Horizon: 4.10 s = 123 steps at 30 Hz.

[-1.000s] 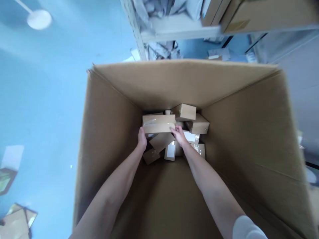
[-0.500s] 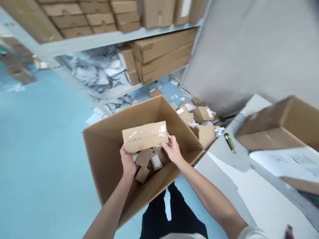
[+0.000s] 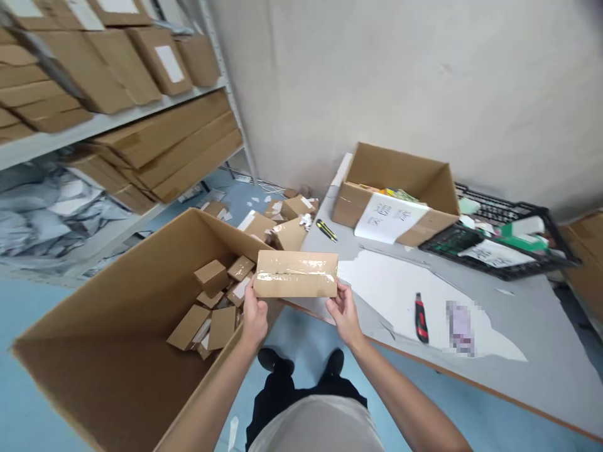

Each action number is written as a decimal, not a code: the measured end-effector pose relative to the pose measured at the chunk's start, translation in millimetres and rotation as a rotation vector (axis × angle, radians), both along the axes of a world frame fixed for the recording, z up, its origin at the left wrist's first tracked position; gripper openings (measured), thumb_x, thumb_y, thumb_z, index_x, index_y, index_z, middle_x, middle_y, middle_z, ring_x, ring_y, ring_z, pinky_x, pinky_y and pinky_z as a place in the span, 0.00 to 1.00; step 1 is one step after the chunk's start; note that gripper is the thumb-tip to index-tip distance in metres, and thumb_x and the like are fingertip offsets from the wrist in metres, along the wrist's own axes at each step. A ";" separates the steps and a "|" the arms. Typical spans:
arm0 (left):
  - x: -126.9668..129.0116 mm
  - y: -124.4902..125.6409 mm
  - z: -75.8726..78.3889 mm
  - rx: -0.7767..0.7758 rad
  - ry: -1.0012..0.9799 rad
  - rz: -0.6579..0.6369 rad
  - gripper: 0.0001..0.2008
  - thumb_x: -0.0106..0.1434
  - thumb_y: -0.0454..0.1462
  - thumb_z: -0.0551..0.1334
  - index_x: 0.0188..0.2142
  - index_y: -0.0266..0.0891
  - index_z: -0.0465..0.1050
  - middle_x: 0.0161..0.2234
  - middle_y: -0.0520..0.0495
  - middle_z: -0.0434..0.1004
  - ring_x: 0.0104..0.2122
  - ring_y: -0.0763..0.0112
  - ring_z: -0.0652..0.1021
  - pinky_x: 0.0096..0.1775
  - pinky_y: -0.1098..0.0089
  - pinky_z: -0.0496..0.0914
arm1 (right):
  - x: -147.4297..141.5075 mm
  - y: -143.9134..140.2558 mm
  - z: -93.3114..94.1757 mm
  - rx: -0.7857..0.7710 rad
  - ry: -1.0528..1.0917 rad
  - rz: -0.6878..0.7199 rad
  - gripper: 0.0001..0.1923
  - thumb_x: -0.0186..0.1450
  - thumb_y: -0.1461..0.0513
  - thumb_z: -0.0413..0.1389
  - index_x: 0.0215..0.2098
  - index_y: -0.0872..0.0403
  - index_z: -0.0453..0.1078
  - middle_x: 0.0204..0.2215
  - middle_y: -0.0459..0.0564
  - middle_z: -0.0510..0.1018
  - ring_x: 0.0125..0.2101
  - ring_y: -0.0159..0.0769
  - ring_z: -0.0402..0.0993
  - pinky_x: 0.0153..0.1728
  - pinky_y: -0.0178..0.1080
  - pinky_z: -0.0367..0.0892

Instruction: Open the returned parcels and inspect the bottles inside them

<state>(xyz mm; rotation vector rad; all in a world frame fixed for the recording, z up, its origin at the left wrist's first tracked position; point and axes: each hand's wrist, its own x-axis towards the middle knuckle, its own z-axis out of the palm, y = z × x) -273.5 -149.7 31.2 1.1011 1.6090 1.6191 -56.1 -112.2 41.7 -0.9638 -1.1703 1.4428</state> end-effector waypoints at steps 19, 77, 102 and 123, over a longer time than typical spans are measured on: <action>218.0 46.5 -53.5 -0.126 0.013 -0.485 0.42 0.55 0.64 0.52 0.59 0.38 0.56 0.59 0.34 0.60 0.59 0.52 0.63 0.59 0.56 0.57 | 229.1 -23.6 -60.8 -0.157 0.043 -0.369 0.26 0.55 0.49 0.62 0.46 0.49 0.60 0.60 0.55 0.63 0.59 0.41 0.62 0.60 0.50 0.56; 196.3 108.1 -162.6 -0.433 -0.018 -0.610 0.30 0.51 0.48 0.65 0.50 0.35 0.70 0.53 0.38 0.73 0.54 0.49 0.71 0.56 0.52 0.63 | 265.7 29.2 -168.6 -0.352 -0.517 -0.238 0.23 0.54 0.63 0.54 0.48 0.51 0.59 0.49 0.55 0.74 0.49 0.39 0.73 0.48 0.43 0.68; 217.2 123.4 -112.4 -0.411 0.069 -0.511 0.29 0.56 0.48 0.63 0.54 0.36 0.70 0.50 0.40 0.75 0.46 0.52 0.76 0.48 0.53 0.72 | 274.8 31.0 -117.8 -0.294 -0.803 -0.335 0.21 0.63 0.47 0.47 0.39 0.52 0.71 0.34 0.54 0.81 0.37 0.45 0.77 0.39 0.43 0.69; 218.0 118.0 -151.0 -0.436 -0.047 -0.445 0.33 0.50 0.50 0.66 0.52 0.34 0.70 0.49 0.38 0.75 0.45 0.55 0.76 0.51 0.52 0.68 | 281.4 43.0 -144.3 -0.359 -0.666 -0.318 0.24 0.59 0.46 0.53 0.42 0.54 0.74 0.38 0.55 0.81 0.37 0.46 0.77 0.42 0.47 0.71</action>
